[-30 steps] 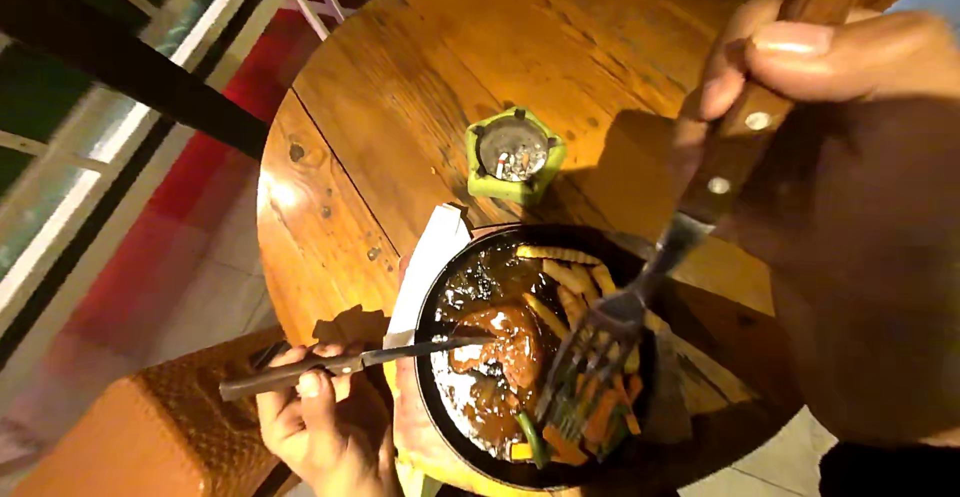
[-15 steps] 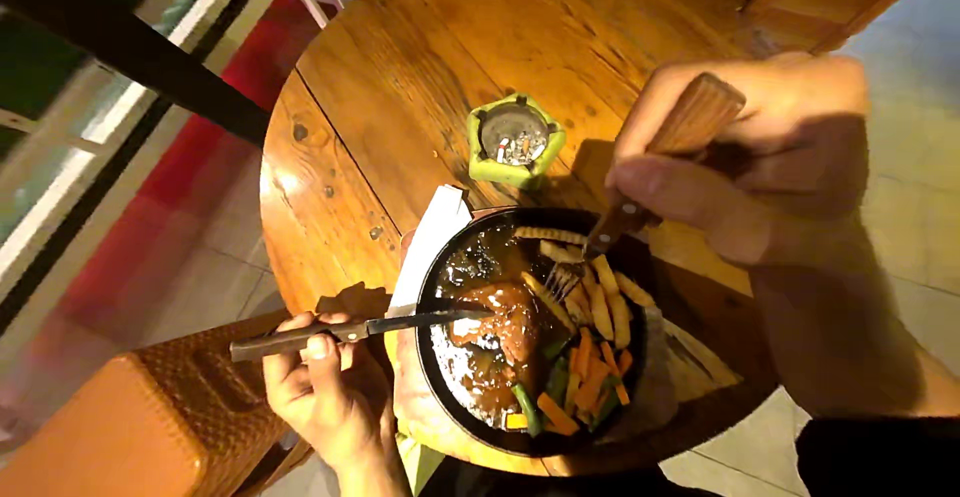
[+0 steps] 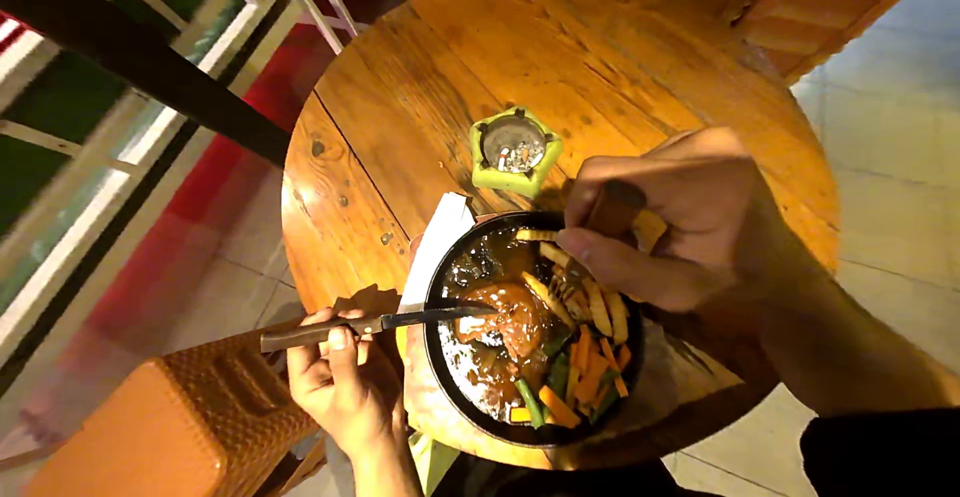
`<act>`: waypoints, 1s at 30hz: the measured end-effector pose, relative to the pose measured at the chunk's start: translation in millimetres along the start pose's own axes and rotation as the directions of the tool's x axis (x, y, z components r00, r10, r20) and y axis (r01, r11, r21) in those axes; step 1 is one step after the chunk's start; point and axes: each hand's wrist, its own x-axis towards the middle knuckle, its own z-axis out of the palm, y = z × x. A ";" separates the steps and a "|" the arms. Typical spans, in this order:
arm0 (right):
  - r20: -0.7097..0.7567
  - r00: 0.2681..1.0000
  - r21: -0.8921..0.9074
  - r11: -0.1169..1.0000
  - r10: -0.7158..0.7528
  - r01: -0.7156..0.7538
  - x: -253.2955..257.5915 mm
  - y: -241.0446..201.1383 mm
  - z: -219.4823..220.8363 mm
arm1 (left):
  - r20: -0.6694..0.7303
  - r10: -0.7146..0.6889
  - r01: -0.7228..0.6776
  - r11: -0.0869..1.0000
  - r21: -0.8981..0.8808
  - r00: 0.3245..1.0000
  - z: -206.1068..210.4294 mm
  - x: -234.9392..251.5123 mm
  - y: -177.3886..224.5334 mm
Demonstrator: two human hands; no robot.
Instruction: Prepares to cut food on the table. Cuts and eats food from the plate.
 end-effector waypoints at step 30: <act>-0.089 0.993 -0.066 0.995 -0.080 0.074 -3.7 -6.9 18.5 | -0.030 0.000 0.000 1.000 0.024 1.000 4.7 -2.6 2.3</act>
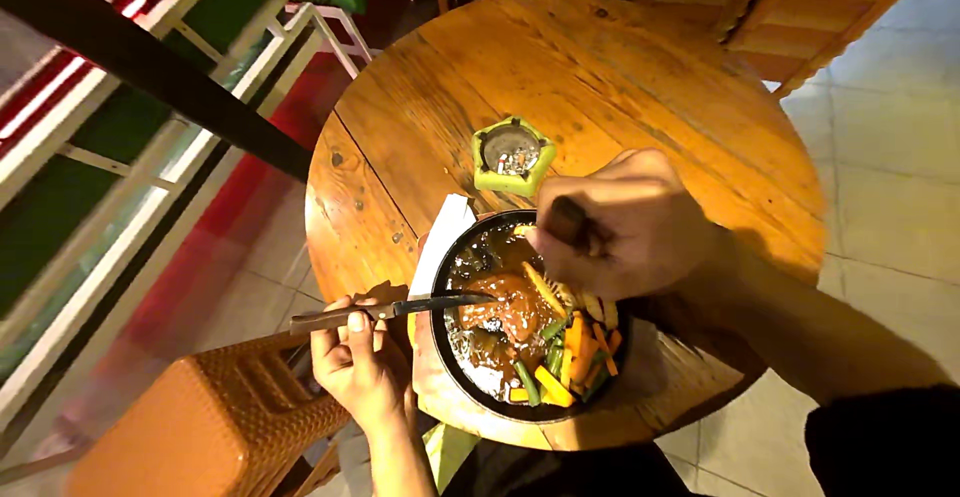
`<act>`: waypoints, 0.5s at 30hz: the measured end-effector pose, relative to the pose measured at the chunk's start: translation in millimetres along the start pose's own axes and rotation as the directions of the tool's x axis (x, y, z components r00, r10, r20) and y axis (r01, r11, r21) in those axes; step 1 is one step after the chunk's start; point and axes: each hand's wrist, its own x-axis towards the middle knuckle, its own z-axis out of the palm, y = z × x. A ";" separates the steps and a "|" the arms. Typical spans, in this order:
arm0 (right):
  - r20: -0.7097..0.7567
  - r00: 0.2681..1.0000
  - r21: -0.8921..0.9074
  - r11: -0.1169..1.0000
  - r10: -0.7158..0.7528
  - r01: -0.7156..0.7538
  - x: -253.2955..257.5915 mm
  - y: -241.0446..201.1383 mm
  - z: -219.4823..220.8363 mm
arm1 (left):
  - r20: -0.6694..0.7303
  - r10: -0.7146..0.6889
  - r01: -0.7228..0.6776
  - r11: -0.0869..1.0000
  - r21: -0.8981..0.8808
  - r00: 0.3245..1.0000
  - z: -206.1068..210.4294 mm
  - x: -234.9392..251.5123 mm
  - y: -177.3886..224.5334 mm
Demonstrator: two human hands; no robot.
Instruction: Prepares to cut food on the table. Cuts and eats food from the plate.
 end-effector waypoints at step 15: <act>-0.056 0.998 -0.069 0.997 0.033 -0.037 -5.1 -15.2 -1.5 | -0.007 0.018 -0.018 1.000 -0.005 1.000 -2.1 0.2 -2.3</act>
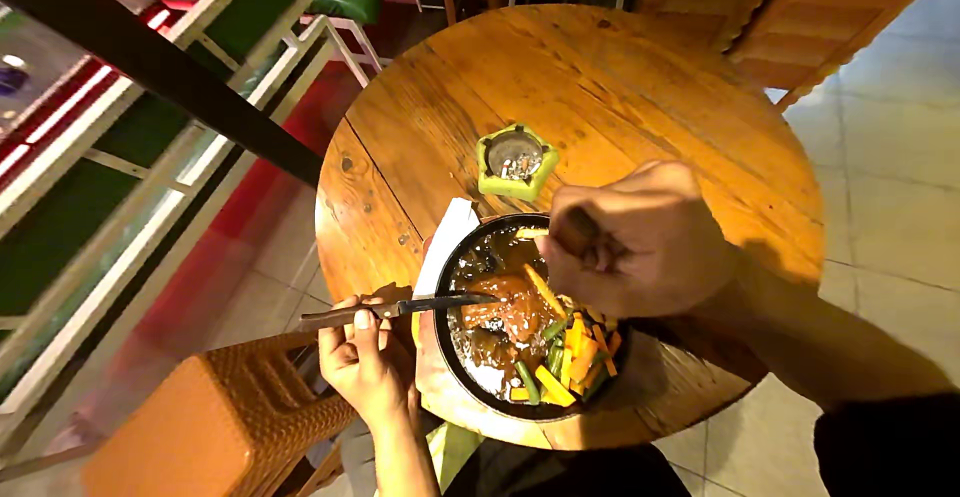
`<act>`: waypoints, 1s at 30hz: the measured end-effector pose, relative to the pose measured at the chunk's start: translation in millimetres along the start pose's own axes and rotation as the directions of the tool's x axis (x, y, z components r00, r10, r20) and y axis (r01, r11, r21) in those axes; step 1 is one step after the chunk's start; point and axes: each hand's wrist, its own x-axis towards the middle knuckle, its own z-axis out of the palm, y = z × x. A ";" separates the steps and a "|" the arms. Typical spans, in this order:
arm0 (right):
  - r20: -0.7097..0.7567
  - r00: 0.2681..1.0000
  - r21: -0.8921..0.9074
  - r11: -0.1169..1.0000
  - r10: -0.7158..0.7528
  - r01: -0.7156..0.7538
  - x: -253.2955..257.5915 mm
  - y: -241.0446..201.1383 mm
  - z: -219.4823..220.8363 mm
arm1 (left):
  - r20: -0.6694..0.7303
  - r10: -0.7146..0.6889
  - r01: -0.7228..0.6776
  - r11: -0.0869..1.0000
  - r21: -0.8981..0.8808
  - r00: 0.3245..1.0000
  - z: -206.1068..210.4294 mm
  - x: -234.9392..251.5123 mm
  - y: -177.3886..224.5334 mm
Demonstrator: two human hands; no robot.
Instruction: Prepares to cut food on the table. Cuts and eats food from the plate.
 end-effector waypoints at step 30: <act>-0.081 0.946 -0.124 0.939 0.314 -0.322 -24.6 -14.5 8.2 | 0.006 0.017 -0.017 1.000 0.006 1.000 3.1 -1.6 1.1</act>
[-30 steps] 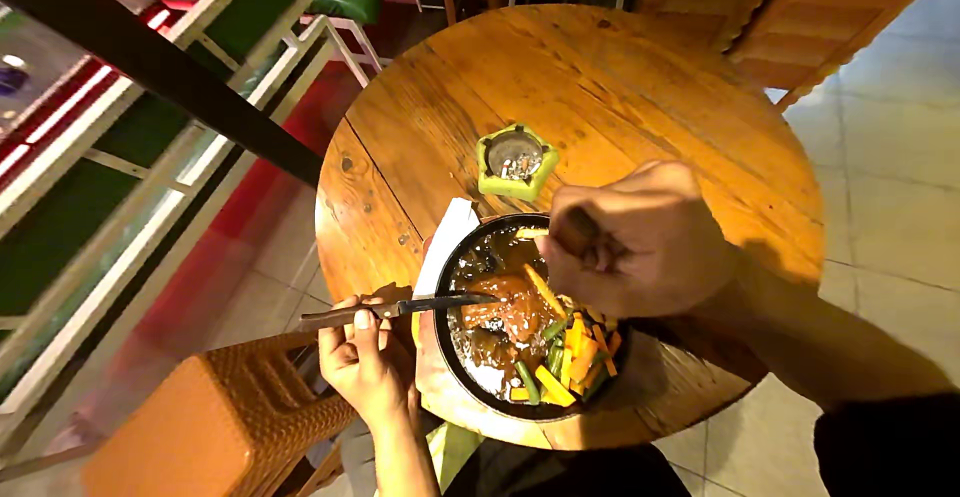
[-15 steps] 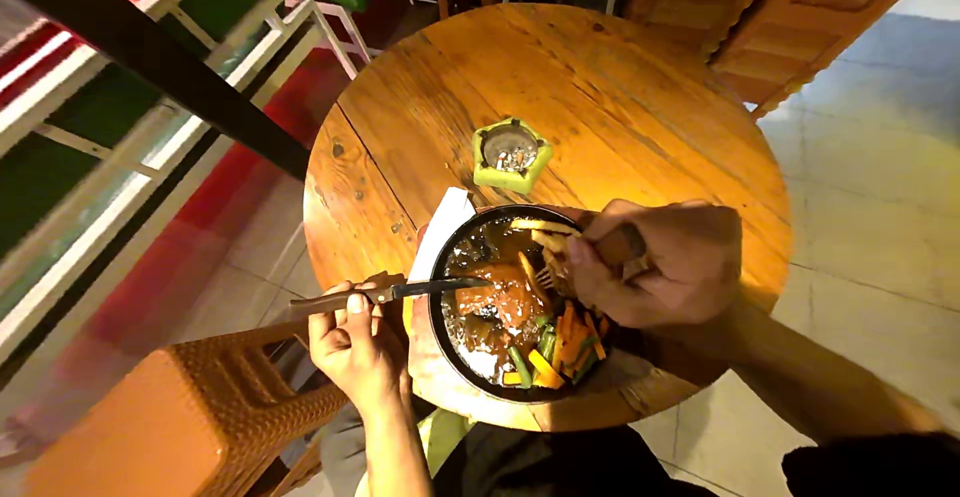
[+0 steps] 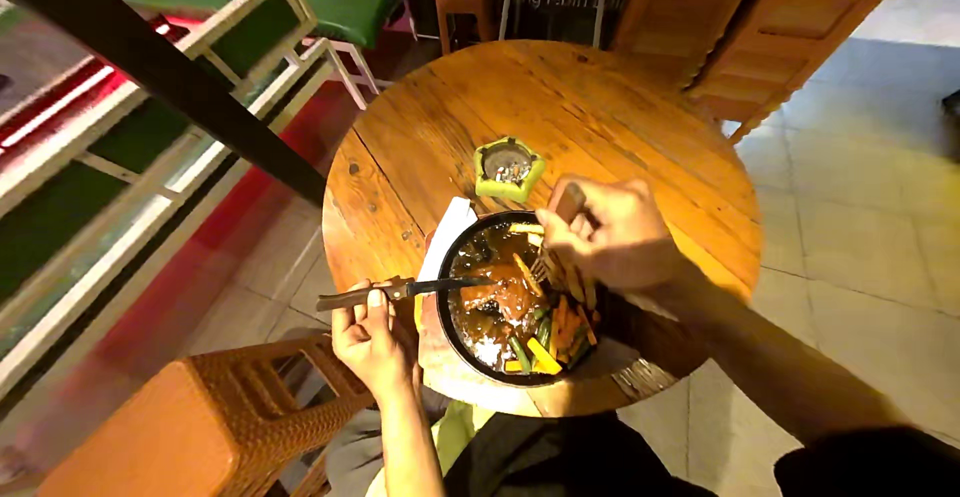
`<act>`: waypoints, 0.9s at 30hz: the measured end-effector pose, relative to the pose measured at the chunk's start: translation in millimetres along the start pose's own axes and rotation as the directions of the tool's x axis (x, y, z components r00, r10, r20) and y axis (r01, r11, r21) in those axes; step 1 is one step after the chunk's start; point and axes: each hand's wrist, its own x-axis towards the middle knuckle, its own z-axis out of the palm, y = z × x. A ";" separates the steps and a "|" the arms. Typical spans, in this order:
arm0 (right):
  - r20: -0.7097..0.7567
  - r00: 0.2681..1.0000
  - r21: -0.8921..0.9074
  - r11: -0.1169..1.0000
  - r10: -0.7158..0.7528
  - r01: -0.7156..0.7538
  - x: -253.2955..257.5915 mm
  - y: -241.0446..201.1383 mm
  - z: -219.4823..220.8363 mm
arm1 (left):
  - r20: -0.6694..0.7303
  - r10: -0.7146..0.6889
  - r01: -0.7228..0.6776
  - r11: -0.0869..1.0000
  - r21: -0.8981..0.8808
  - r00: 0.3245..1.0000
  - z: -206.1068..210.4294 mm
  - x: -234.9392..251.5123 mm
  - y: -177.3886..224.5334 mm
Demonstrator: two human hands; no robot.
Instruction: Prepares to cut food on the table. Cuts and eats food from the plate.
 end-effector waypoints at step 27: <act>0.056 0.988 -0.005 0.990 -0.141 0.142 1.2 -1.0 -14.1 | -0.015 0.013 -0.014 0.999 -0.047 1.000 1.2 0.0 -1.9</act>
